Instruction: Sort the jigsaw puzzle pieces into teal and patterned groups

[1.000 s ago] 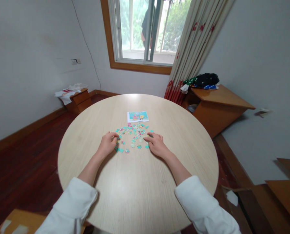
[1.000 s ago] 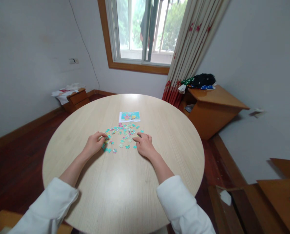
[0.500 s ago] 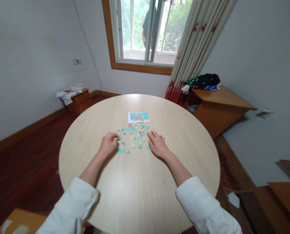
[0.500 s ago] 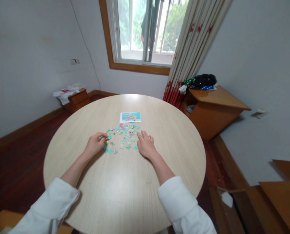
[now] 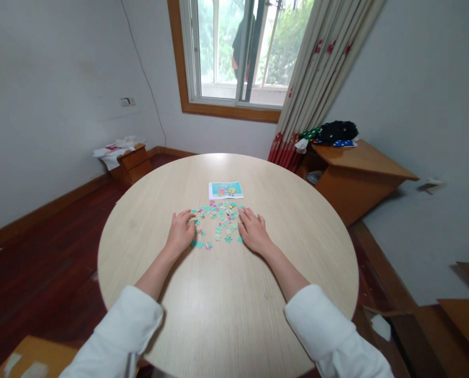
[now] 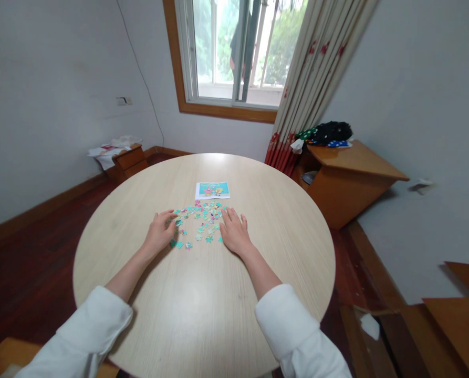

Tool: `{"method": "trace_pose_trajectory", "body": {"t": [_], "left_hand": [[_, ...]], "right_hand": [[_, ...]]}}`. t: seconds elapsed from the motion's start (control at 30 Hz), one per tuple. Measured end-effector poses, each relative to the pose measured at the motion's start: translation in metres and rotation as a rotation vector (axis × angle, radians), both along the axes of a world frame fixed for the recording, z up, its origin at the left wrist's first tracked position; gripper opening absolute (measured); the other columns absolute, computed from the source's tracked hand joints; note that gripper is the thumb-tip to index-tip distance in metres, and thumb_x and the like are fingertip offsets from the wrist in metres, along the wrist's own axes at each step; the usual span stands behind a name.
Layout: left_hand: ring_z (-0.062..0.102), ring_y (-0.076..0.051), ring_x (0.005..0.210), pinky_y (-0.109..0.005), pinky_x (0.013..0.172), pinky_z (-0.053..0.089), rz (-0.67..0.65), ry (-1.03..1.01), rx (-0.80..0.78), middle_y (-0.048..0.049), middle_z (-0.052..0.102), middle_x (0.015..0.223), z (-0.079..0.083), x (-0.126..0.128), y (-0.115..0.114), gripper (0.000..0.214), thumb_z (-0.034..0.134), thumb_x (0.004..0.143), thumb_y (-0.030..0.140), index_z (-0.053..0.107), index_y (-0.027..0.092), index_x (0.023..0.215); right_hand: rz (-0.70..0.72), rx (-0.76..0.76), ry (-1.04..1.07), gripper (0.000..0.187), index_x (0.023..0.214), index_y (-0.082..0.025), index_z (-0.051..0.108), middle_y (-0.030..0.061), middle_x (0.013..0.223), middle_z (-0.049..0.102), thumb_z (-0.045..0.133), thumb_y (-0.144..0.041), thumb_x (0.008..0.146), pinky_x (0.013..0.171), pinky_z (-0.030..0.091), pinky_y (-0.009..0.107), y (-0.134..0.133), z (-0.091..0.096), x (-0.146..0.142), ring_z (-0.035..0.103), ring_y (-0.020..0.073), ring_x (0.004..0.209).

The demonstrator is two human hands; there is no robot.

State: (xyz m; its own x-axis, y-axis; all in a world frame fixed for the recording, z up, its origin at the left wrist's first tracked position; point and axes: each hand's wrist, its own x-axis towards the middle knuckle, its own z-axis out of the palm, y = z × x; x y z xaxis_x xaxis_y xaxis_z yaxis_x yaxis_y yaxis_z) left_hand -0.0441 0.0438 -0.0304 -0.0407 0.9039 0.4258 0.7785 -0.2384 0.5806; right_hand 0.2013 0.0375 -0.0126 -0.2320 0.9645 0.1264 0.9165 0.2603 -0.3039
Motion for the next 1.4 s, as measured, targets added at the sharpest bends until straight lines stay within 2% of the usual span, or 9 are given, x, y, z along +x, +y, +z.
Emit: {"method": "trace_pose_trajectory", "body": {"t": [0.27, 0.47, 0.6, 0.73, 0.9, 1.03, 1.17, 1.27, 1.4], "left_hand": [[0.048, -0.023, 0.128, -0.061, 0.113, 0.015, -0.132, 0.139, -0.060, -0.0132, 0.059, 0.129, 0.002, 0.036, -0.011, 0.031, 0.037, 0.087, 0.015, 0.062, 0.016, 0.106], [0.052, -0.021, 0.122, -0.056, 0.115, 0.015, -0.219, 0.173, -0.027, -0.0114, 0.063, 0.124, 0.006, 0.053, -0.015, 0.031, 0.035, 0.090, 0.018, 0.062, 0.016, 0.107], [0.054, -0.020, 0.120, -0.054, 0.115, 0.018, -0.169, 0.208, -0.030, -0.0110, 0.064, 0.122, 0.006, 0.055, -0.008, 0.032, 0.035, 0.090, 0.016, 0.062, 0.016, 0.107], [0.049, -0.023, 0.126, -0.055, 0.114, 0.021, -0.081, 0.302, -0.079, -0.0129, 0.058, 0.130, 0.007, 0.059, -0.001, 0.034, 0.037, 0.090, 0.019, 0.059, 0.016, 0.116], [0.045, -0.024, 0.129, -0.053, 0.115, 0.018, -0.016, 0.380, -0.109, -0.0130, 0.054, 0.136, 0.013, 0.063, 0.003, 0.037, 0.036, 0.092, 0.023, 0.055, 0.015, 0.123], [0.043, -0.027, 0.131, -0.055, 0.114, 0.018, 0.000, 0.431, -0.148, -0.0144, 0.052, 0.137, 0.013, 0.056, 0.004, 0.040, 0.034, 0.093, 0.027, 0.053, 0.013, 0.126], [0.046, -0.027, 0.128, -0.056, 0.113, 0.019, 0.004, 0.438, -0.180, -0.0134, 0.055, 0.134, 0.013, 0.050, 0.004, 0.040, 0.033, 0.094, 0.028, 0.052, 0.015, 0.127], [0.049, -0.026, 0.125, -0.055, 0.113, 0.019, -0.005, 0.452, -0.168, -0.0125, 0.058, 0.130, 0.016, 0.051, 0.002, 0.038, 0.034, 0.093, 0.027, 0.054, 0.017, 0.123], [0.054, -0.026, 0.116, -0.054, 0.112, 0.021, 0.001, 0.472, -0.143, -0.0123, 0.060, 0.123, 0.020, 0.054, 0.000, 0.033, 0.037, 0.092, 0.027, 0.058, 0.020, 0.116]], "right_hand": [[0.068, -0.006, -0.083, 0.052, 0.145, -0.011, 0.031, 0.0123, 0.153, 0.027, 0.027, -0.026, 0.096, 0.114, 0.011, 0.049, 0.004, -0.003, -0.016, 0.021, 0.0230, 0.143], [0.201, 0.032, 0.012, 0.045, 0.136, -0.018, 0.046, 0.0096, 0.145, 0.044, 0.032, -0.022, 0.094, 0.114, 0.010, 0.049, 0.002, -0.007, -0.020, 0.035, 0.0197, 0.137], [0.195, 0.092, 0.117, 0.044, 0.129, -0.018, 0.054, 0.0088, 0.138, 0.053, 0.033, -0.015, 0.090, 0.114, 0.015, 0.045, 0.008, -0.009, -0.021, 0.039, 0.0168, 0.134], [0.120, 0.137, 0.102, 0.048, 0.133, -0.016, 0.050, 0.0105, 0.144, 0.046, 0.033, -0.012, 0.088, 0.113, 0.015, 0.046, 0.023, -0.008, -0.024, 0.034, 0.0184, 0.137], [0.065, 0.089, 0.062, 0.046, 0.134, -0.015, 0.048, 0.0118, 0.147, 0.040, 0.034, -0.016, 0.090, 0.113, 0.009, 0.052, 0.037, -0.007, -0.031, 0.030, 0.0223, 0.139], [0.118, 0.099, 0.131, 0.038, 0.118, -0.020, 0.061, 0.0085, 0.133, 0.058, 0.036, -0.018, 0.090, 0.113, 0.009, 0.051, 0.038, -0.006, -0.030, 0.047, 0.0191, 0.127], [0.109, 0.166, 0.195, 0.034, 0.102, -0.020, 0.067, 0.0070, 0.116, 0.068, 0.036, -0.016, 0.089, 0.111, 0.018, 0.045, 0.040, -0.006, -0.027, 0.057, 0.0166, 0.114], [0.073, 0.180, 0.144, 0.036, 0.113, -0.018, 0.063, 0.0098, 0.128, 0.061, 0.036, -0.016, 0.090, 0.111, 0.019, 0.045, 0.044, -0.006, -0.027, 0.050, 0.0181, 0.123], [0.056, 0.123, 0.023, 0.043, 0.134, -0.015, 0.048, 0.0118, 0.147, 0.041, 0.034, -0.022, 0.094, 0.113, 0.013, 0.049, 0.050, -0.003, -0.030, 0.032, 0.0217, 0.138]]}}
